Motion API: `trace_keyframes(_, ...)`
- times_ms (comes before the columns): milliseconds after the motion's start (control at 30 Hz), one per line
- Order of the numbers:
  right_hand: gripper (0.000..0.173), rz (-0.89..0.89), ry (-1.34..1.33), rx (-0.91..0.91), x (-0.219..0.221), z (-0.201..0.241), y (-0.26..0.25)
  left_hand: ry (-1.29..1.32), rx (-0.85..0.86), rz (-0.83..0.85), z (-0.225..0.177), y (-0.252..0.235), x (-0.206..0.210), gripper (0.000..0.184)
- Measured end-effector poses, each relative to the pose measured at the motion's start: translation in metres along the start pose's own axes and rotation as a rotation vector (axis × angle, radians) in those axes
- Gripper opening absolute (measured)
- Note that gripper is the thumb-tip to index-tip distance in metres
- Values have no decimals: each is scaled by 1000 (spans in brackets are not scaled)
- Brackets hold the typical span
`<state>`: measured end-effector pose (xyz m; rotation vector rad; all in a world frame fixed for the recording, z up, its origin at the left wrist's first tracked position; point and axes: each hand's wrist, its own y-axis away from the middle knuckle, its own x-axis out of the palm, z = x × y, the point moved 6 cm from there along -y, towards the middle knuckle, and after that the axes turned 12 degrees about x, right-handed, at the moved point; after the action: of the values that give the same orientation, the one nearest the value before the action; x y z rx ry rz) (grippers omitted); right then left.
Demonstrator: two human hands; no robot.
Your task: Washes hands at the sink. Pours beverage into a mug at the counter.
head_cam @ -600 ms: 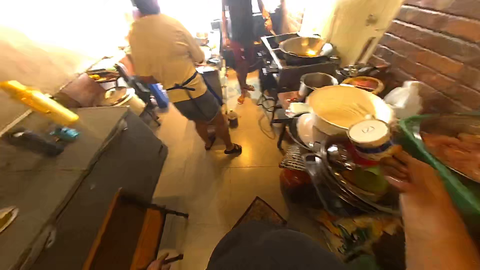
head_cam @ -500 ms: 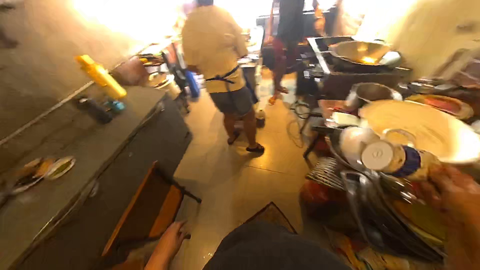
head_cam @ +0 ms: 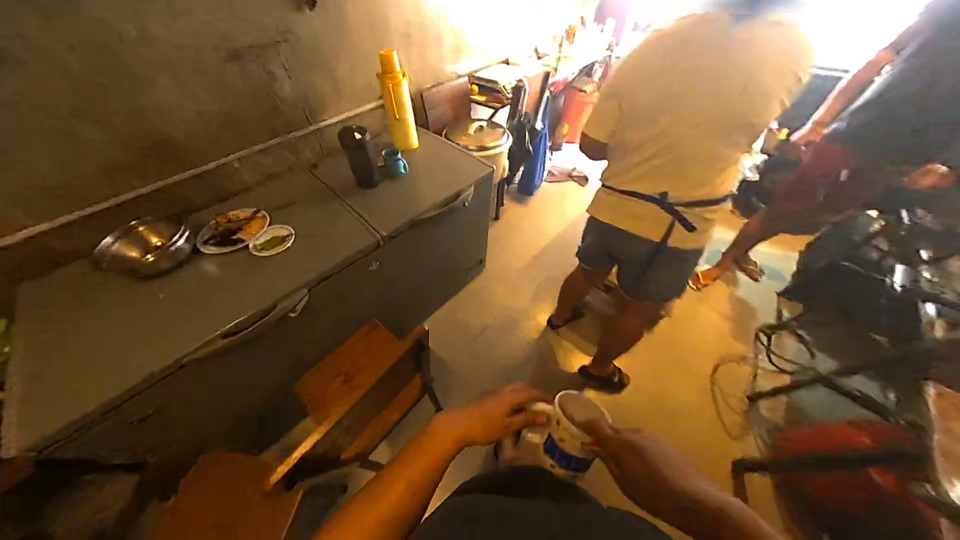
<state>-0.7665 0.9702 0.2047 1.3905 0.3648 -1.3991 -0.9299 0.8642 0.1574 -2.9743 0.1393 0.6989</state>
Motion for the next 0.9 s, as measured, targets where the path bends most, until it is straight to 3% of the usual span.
trace_keyframes(133,29,30,126,-198,-43,-8,-116,48,-114,-54,56,-41,-63,39)
trace_keyframes(267,26,-34,162,-408,-107,1,-225,192,-269,-270,94,-72,-142,40)
trace_keyframes(333,28,-110,62,-510,-142,11,-277,161,-310,-410,107,-76,-188,42)
trace_keyframes(433,47,-153,-219,-599,-189,27,-359,82,-430,-650,129,-67,-242,41)
trace_keyframes(533,41,-100,-371,-479,-220,46,-452,-33,-592,-882,162,-40,-284,47)
trace_keyframes(633,43,21,-385,-391,-223,80,-540,-52,-743,-1071,198,1,-313,50)
trace_keyframes(800,47,320,-433,-271,-230,157,-658,43,-802,-1296,268,54,-360,50)
trace_keyframes(900,51,411,-400,-227,-244,216,-735,95,-853,-1363,305,66,-395,49)
